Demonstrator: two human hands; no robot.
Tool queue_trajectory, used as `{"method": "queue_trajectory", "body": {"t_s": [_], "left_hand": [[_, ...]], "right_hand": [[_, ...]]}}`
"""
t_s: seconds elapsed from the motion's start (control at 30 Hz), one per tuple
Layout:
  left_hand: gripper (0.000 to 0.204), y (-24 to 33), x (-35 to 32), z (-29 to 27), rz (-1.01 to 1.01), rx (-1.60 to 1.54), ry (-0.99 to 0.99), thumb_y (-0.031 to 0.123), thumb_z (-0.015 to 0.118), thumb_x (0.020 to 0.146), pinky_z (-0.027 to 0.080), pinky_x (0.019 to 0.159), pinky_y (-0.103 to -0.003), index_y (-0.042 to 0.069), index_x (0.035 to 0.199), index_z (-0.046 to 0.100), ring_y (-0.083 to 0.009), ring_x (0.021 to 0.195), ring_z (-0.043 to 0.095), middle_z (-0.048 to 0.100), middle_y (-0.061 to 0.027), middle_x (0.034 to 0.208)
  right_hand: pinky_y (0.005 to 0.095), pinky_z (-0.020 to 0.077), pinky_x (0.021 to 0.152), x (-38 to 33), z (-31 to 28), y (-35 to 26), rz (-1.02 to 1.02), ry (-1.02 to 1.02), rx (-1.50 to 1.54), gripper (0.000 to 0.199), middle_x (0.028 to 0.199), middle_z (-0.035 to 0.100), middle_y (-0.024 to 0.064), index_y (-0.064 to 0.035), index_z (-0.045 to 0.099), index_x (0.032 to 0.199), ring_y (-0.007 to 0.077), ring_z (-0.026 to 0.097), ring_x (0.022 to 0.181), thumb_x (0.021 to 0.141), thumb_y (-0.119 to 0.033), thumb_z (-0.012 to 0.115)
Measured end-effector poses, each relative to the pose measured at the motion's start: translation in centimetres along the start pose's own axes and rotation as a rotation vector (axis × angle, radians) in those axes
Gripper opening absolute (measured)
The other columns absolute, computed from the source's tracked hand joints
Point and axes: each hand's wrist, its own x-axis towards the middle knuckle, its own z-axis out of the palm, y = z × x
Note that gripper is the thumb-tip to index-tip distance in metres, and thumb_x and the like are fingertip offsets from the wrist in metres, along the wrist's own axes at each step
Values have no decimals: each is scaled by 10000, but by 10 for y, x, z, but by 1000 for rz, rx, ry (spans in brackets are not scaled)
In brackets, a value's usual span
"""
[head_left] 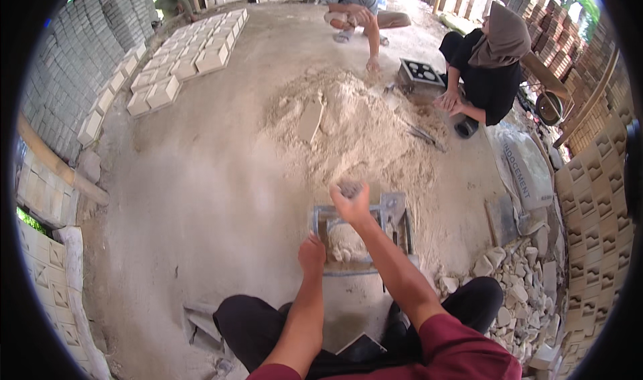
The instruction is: The person fills a metal mold with a sand and cement mixture, packs it down by hand and with a tool, levels the top surface with a trowel, and removes the excess material.
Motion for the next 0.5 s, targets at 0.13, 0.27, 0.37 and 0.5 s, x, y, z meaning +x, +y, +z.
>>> {"method": "queue_trajectory", "body": {"t_s": [0.13,0.27,0.37,0.5], "left_hand": [[597,7,-20,-1,-15,38,-19,398,307,989,502,734,-531,-16,796,691,-454,800,637,660,-264,813],[629,-1,-21,-1,2,55,-11,418,297,988,502,739,-534,-25,789,695,-456,805,637,658,-275,809],[643,3,-17,5,-18,55,-20,423,281,990,503,739,-537,-31,793,692,-458,801,637,658,-276,812],[648,1,-12,2,21,37,17,422,273,991,503,736,-540,-37,801,689,-463,794,636,658,-277,806]], "right_hand": [[284,244,452,-5,-26,10,142,88,28,382,518,333,-51,-71,341,521,42,307,522,774,-42,625],[279,257,455,-8,-44,0,104,126,106,346,533,371,-53,-76,379,542,38,328,530,774,-33,632],[243,275,445,-13,-69,9,3,70,13,319,559,387,-71,-93,418,567,27,374,525,796,13,613],[273,272,455,-8,-73,11,130,305,82,310,560,420,-68,-72,434,570,31,360,542,797,-40,643]]}}
